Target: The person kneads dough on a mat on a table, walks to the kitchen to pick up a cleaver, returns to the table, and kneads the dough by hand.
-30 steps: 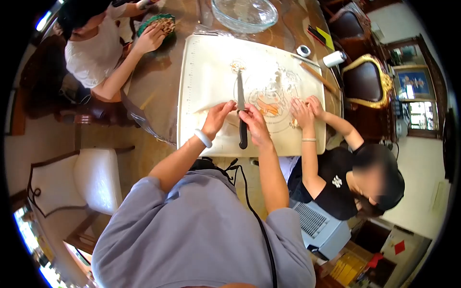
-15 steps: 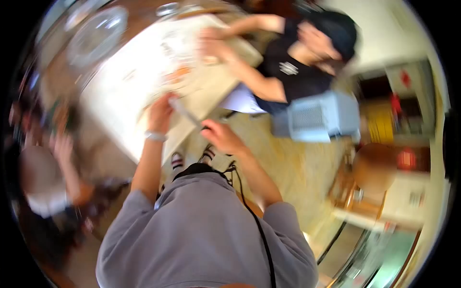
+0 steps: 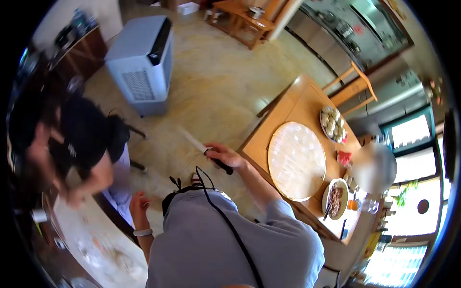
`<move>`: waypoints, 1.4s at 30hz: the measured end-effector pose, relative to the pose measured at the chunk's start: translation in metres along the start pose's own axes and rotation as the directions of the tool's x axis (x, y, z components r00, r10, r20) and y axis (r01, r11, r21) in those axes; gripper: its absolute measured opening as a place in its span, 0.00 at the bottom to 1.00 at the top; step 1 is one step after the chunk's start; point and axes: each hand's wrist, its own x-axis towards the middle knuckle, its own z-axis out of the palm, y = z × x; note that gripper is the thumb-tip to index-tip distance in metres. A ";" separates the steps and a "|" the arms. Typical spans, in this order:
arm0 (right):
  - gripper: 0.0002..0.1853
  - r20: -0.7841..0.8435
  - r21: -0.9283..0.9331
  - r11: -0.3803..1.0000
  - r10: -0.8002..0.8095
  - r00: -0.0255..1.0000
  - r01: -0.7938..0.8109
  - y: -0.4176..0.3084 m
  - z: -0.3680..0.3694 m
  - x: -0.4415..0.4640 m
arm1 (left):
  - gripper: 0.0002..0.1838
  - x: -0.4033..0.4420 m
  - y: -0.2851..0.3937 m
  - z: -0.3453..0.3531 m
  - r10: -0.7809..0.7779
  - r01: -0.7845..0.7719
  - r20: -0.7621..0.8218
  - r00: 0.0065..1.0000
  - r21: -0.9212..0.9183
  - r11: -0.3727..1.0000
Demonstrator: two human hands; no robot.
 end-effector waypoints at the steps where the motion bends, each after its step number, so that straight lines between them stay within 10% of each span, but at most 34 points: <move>1: 0.19 -0.162 0.090 0.996 0.042 0.986 -0.028 0.005 -0.015 -0.005 | 0.13 0.013 0.012 0.023 0.001 -0.003 0.065 0.998 0.023 1.000; 4: 0.22 -0.484 0.287 0.949 0.029 0.874 0.127 0.014 -0.070 -0.005 | 0.12 0.048 0.029 0.090 -0.023 0.009 0.220 0.975 0.065 0.998; 11: 0.23 -0.947 0.286 0.846 0.177 0.268 0.450 0.051 -0.204 0.001 | 0.10 0.151 0.059 0.200 -0.164 0.067 0.429 0.888 0.232 0.970; 23: 0.24 -0.697 0.024 0.927 0.284 -0.658 0.375 0.076 -0.374 0.056 | 0.10 0.361 0.126 0.404 -0.268 0.017 0.577 0.772 0.403 0.915; 33: 0.23 -0.505 0.052 0.963 0.253 -0.825 0.263 0.135 -0.466 0.039 | 0.10 0.432 0.143 0.691 -0.371 -0.139 0.768 0.523 0.506 0.851; 35: 0.29 -0.403 0.104 0.994 0.008 -0.915 -0.037 0.155 -0.486 0.036 | 0.09 0.452 0.129 0.748 -0.398 -0.083 0.753 0.524 0.510 0.856; 42: 0.38 -0.278 0.735 0.668 0.143 -0.950 -0.115 0.148 -0.522 0.034 | 0.07 0.511 0.104 0.872 -0.521 0.050 0.632 0.573 0.608 0.792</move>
